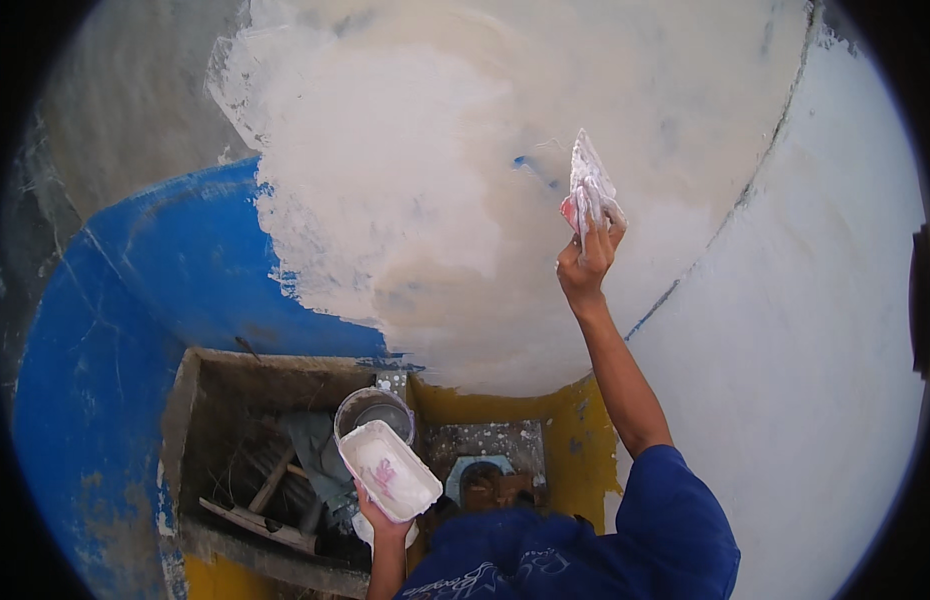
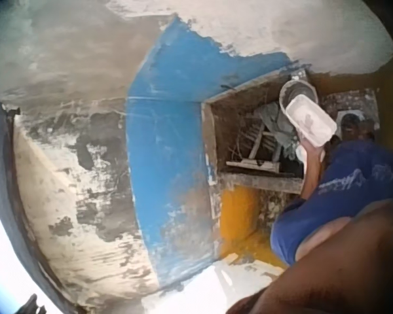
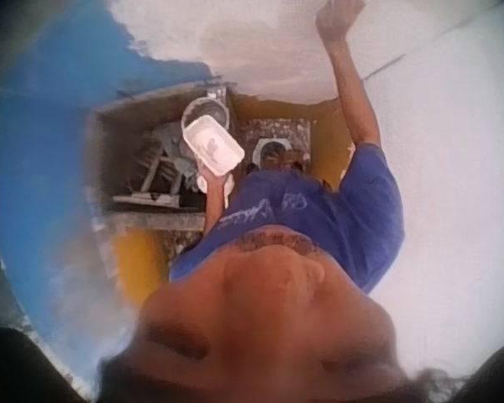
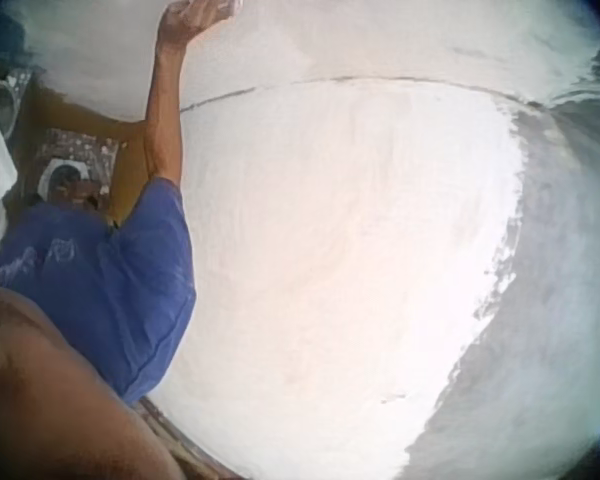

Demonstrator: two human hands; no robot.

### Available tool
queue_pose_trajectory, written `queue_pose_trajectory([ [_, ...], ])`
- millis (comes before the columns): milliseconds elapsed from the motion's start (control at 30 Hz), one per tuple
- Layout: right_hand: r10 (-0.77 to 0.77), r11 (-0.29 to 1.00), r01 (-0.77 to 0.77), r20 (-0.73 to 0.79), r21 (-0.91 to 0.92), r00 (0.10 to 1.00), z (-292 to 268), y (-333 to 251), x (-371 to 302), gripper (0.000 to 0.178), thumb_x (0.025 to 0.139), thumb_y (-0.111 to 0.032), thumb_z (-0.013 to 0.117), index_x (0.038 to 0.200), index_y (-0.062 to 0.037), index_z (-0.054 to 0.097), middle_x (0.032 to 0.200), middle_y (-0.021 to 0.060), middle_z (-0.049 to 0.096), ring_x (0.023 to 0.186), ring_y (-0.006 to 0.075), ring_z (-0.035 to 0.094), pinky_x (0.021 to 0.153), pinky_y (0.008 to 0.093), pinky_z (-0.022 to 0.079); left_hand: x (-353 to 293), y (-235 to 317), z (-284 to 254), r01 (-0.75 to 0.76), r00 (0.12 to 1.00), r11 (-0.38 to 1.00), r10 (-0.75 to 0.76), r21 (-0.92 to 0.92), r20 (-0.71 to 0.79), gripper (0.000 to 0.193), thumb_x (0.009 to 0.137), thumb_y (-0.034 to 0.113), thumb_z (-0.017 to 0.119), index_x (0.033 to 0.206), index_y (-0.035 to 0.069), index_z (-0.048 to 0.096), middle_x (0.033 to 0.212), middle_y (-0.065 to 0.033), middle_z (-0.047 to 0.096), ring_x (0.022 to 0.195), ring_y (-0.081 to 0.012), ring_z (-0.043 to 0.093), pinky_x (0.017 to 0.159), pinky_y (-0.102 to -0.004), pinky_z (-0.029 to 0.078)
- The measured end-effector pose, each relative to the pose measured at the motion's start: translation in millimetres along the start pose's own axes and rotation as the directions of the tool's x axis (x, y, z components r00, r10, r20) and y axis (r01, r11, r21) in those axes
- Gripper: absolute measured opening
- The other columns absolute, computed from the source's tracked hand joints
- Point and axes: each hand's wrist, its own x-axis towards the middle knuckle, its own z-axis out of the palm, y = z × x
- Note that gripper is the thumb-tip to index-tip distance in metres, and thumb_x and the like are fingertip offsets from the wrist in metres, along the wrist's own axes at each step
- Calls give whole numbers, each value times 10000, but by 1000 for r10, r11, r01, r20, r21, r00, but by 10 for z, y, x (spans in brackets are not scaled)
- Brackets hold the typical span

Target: The person applies a white compound to a wall using a putty knife, repeatedly spreading the material from a small container onto the surface and smoothing it out with the tool.

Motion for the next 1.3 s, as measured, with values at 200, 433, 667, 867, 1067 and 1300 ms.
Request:
queue_pose_trajectory([
  [200,-11,999,21,226,-44,974,256,-47,-390,585,638,148,498,1195,39,640,1175,203,649,1189,422,498,1013,500,366,14,-17,63,43,999,999,-42,-12,21,658,943,601,418,1437,166,432,1393,-97,519,1227,-379,525,1015,-610,411],
  [433,52,999,-49,178,-23,983,365,-312,-734,640,632,139,489,1244,14,633,1254,181,636,1204,392,509,1073,458,268,-23,5,157,-10,1000,1000,10,-12,19,655,938,606,427,1433,177,437,1382,-95,529,1229,-374,527,1020,-611,406],
  [667,-5,991,39,258,-129,966,863,-132,-795,642,627,95,548,1243,-56,646,1358,200,552,1225,411,441,1061,522,226,21,-15,116,14,999,998,-18,66,47,660,940,604,426,1442,176,428,1388,-92,526,1237,-370,524,1027,-608,402],
  [867,-10,1000,5,211,22,977,191,-351,-822,543,644,98,542,1171,29,652,1208,181,646,1178,391,490,1015,508,314,12,0,112,26,999,1000,-26,-12,45,656,947,601,413,1450,180,420,1392,-91,523,1244,-368,520,1031,-610,397],
  [1067,-25,1000,25,-14,-18,1000,-143,457,484,712,627,158,458,1312,6,581,1269,120,634,1217,361,503,1045,450,342,49,-17,-92,10,1000,1000,-10,2,7,667,949,609,400,1459,179,406,1411,-95,505,1255,-368,510,1042,-610,386],
  [1300,-118,993,114,400,35,909,267,-269,-307,617,663,107,548,1247,-65,641,1304,97,616,1259,311,522,1022,457,352,69,-68,-45,55,998,998,-56,15,16,675,944,617,406,1453,173,412,1395,-105,517,1237,-378,523,1028,-610,400],
])
